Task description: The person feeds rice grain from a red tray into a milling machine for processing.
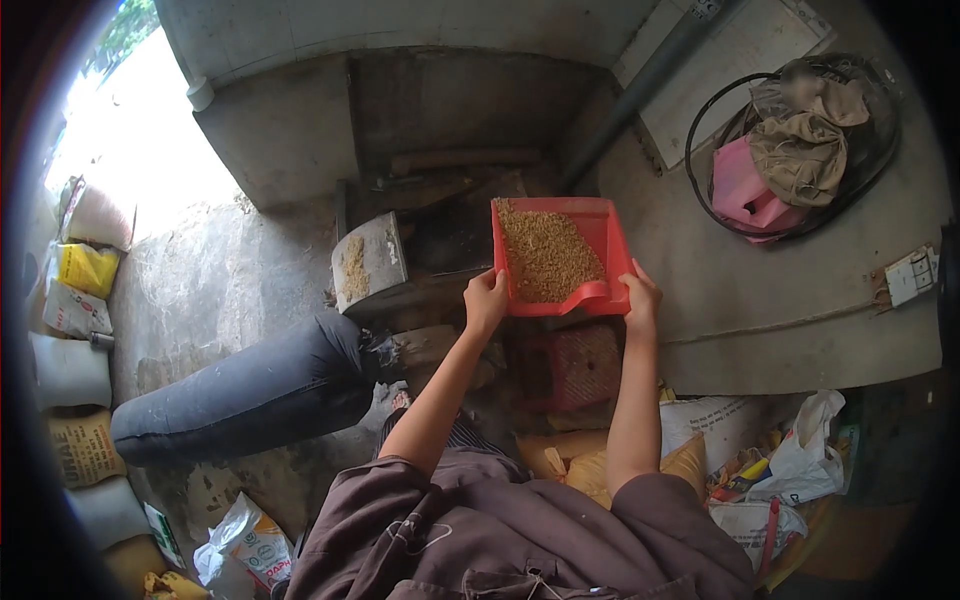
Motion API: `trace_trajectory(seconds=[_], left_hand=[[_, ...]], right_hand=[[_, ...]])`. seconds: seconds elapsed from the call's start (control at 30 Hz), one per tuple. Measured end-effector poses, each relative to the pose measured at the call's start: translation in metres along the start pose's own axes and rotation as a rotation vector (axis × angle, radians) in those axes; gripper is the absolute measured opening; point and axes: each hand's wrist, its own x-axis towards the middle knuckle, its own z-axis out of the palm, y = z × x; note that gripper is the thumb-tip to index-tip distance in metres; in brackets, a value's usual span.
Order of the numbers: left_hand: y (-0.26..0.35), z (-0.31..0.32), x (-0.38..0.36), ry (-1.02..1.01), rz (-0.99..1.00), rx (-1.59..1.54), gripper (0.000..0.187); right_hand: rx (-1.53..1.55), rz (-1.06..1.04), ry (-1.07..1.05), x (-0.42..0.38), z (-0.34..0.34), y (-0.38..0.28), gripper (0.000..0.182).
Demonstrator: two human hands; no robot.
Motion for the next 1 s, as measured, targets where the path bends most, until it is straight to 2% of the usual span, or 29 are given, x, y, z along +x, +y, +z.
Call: trace_trajectory(seconds=[0.07,0.17,0.23,0.27,0.33,0.43,0.67,0.73,1.0], left_hand=[[-0.003,0.003,0.000,0.011,0.043,0.006,0.032],[0.002,0.001,-0.001,0.000,-0.043,-0.046,0.033],[-0.009,0.006,0.004,0.073,0.127,-0.007,0.033],[-0.015,0.009,0.006,0.069,0.127,-0.007,0.033],[0.002,0.002,0.000,0.014,-0.052,-0.037,0.034],[-0.007,0.005,0.002,0.034,0.006,-0.014,0.035],[-0.006,0.006,0.002,0.031,-0.022,-0.033,0.033],[-0.003,0.005,0.001,0.033,0.036,0.018,0.033],[0.001,0.005,-0.001,0.011,0.061,0.025,0.032]], right_hand=[[-0.003,-0.010,0.033,0.000,-0.002,0.002,0.051],[0.009,-0.004,0.025,-0.008,0.000,-0.003,0.052],[0.015,0.004,0.010,-0.006,0.001,-0.006,0.052],[0.018,0.008,0.004,-0.005,-0.001,-0.008,0.052],[0.021,0.000,0.023,-0.006,-0.001,-0.003,0.052],[0.008,0.009,0.005,-0.004,-0.002,-0.007,0.052],[0.019,0.018,-0.005,0.001,-0.004,-0.005,0.051],[0.031,0.002,0.001,0.001,-0.002,-0.003,0.051],[0.027,0.006,0.021,-0.003,-0.004,-0.011,0.052]])
